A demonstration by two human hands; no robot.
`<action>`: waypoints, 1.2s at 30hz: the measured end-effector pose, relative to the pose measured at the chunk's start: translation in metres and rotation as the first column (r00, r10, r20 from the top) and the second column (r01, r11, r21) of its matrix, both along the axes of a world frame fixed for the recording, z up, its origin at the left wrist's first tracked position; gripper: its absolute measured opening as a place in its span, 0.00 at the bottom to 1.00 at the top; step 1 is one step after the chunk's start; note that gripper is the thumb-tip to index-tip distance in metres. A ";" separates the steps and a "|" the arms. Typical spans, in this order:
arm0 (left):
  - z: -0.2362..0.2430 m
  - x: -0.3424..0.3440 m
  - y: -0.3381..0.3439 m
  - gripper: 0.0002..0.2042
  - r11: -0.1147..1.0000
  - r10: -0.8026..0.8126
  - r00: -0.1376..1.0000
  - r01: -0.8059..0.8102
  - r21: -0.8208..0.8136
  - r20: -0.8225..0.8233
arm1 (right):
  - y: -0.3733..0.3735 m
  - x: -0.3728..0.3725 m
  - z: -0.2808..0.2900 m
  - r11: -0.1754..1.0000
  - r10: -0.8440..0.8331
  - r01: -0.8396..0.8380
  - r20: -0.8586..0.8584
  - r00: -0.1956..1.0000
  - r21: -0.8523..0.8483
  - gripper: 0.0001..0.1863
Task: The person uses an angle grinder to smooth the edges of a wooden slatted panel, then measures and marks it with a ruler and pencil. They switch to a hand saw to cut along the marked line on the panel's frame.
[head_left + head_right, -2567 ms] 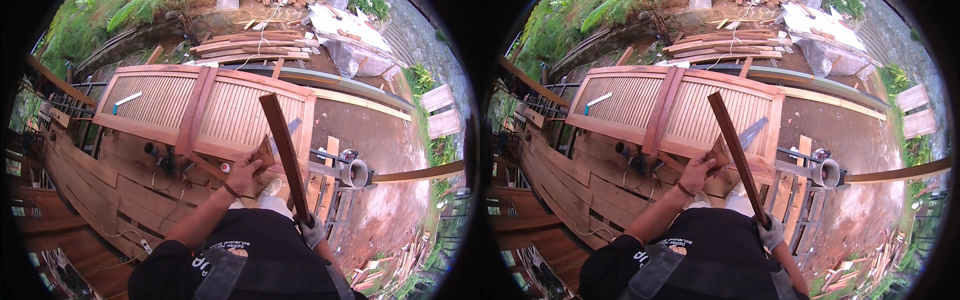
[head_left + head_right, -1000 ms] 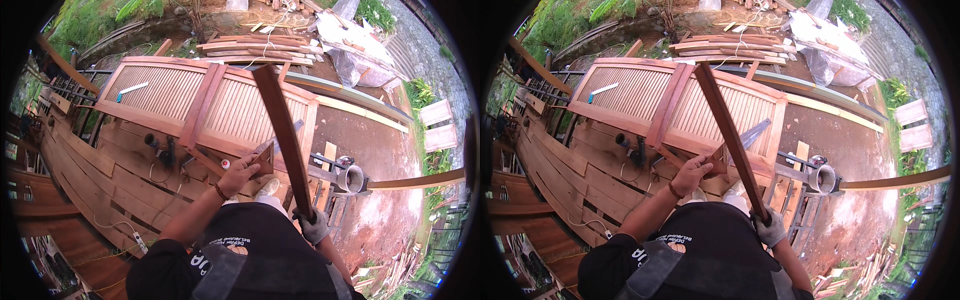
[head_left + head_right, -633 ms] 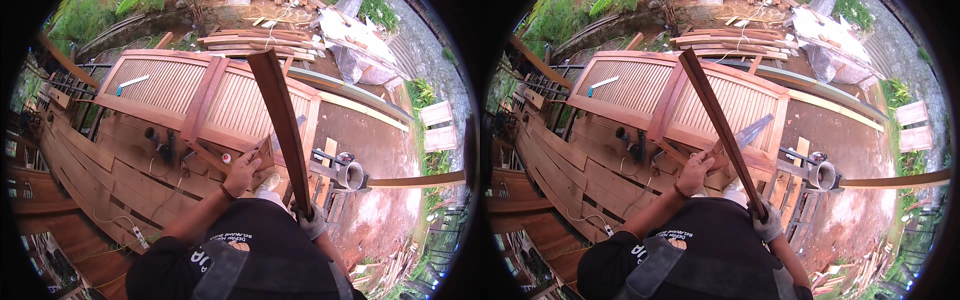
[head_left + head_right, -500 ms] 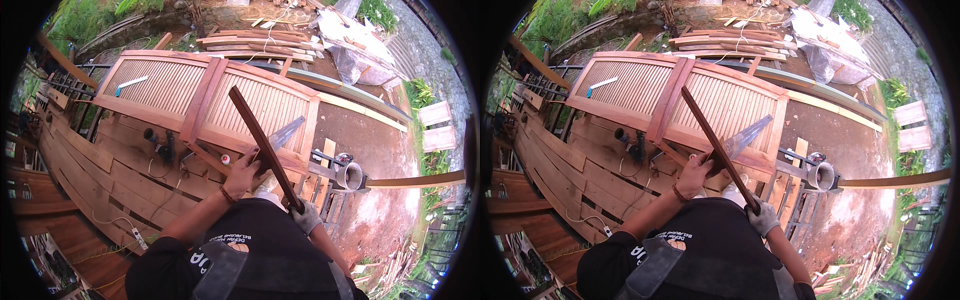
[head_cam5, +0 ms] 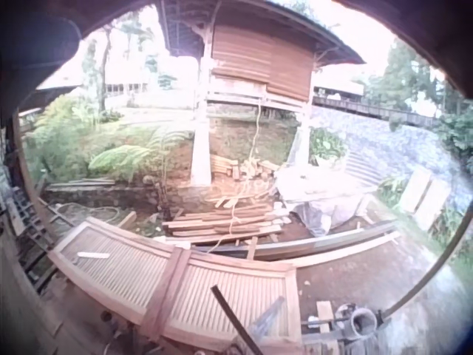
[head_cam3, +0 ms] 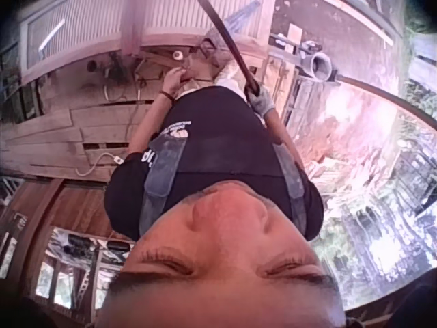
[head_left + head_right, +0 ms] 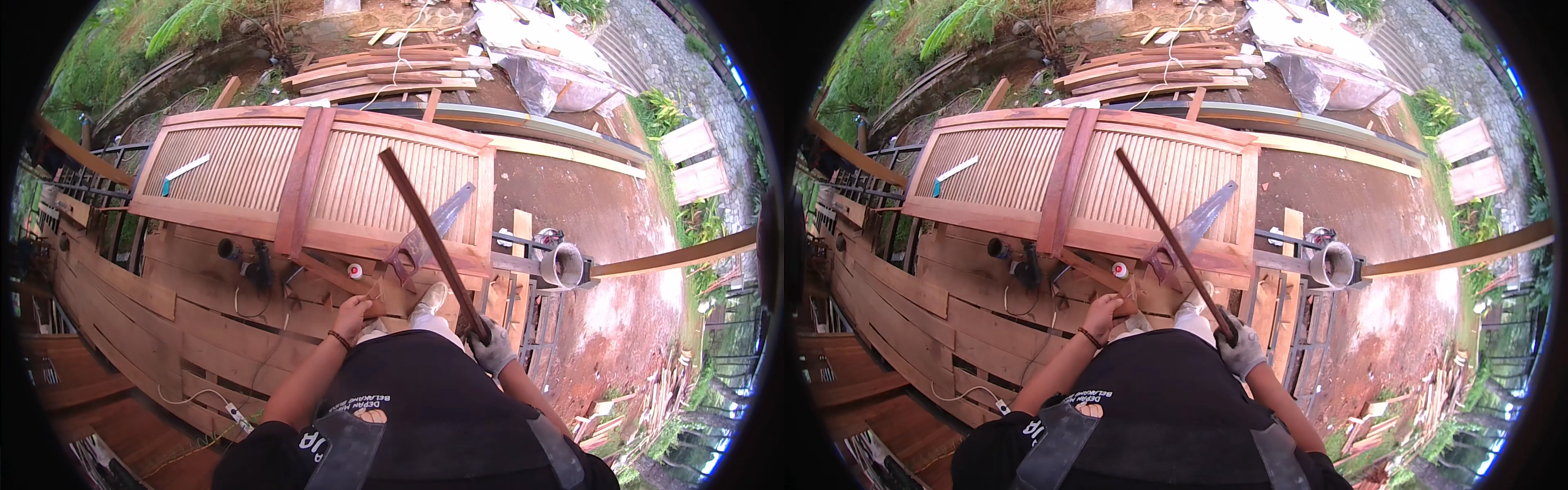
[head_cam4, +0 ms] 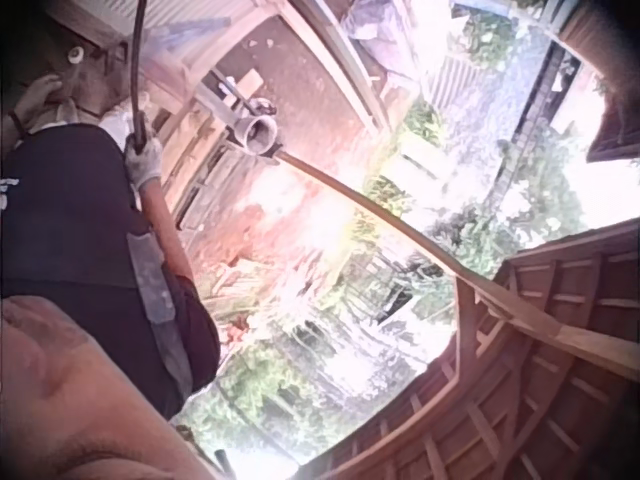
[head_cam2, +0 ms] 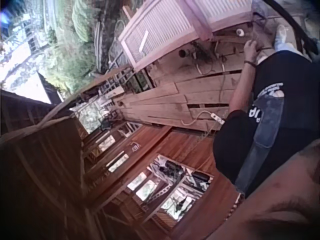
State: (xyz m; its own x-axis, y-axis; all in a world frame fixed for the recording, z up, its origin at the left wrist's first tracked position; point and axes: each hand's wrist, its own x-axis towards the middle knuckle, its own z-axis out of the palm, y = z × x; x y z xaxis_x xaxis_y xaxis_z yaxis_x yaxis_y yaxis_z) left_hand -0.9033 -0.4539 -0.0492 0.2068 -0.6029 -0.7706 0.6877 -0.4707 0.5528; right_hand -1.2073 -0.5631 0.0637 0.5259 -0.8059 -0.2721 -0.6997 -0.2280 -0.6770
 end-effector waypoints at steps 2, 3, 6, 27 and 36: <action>-0.007 0.002 0.008 0.11 0.997 0.030 0.999 -0.028 0.075 -0.024 | -0.002 -0.027 -0.036 0.993 -0.114 0.117 -0.108 0.988 0.022 0.24; -0.016 0.004 0.011 0.10 0.997 -0.002 1.000 0.000 0.071 0.029 | 0.002 -0.039 -0.048 0.982 -0.174 0.183 -0.166 0.971 0.038 0.25; -0.063 0.009 0.009 0.09 0.997 -0.040 0.984 0.026 0.079 0.171 | 0.018 -0.075 -0.071 0.935 -0.297 0.342 -0.324 0.898 0.093 0.29; -0.148 0.083 0.052 0.31 0.868 -0.428 0.736 0.172 0.466 0.525 | 0.048 -0.107 -0.096 0.889 -0.436 0.457 -0.264 0.861 0.023 0.38; -0.161 0.027 0.183 0.19 0.707 -0.487 0.783 0.095 0.701 0.386 | -0.164 0.048 -0.113 0.749 -0.415 0.081 0.370 0.832 0.657 0.42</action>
State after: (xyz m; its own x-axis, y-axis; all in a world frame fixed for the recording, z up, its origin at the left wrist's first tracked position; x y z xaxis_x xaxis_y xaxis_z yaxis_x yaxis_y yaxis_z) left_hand -0.8766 -0.2711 -0.2100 0.5785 -0.1323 -0.8049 0.1543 -0.9512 0.2672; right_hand -1.1597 -0.7266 -0.0492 0.5213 -0.6812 -0.5140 -0.2284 0.4690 -0.8532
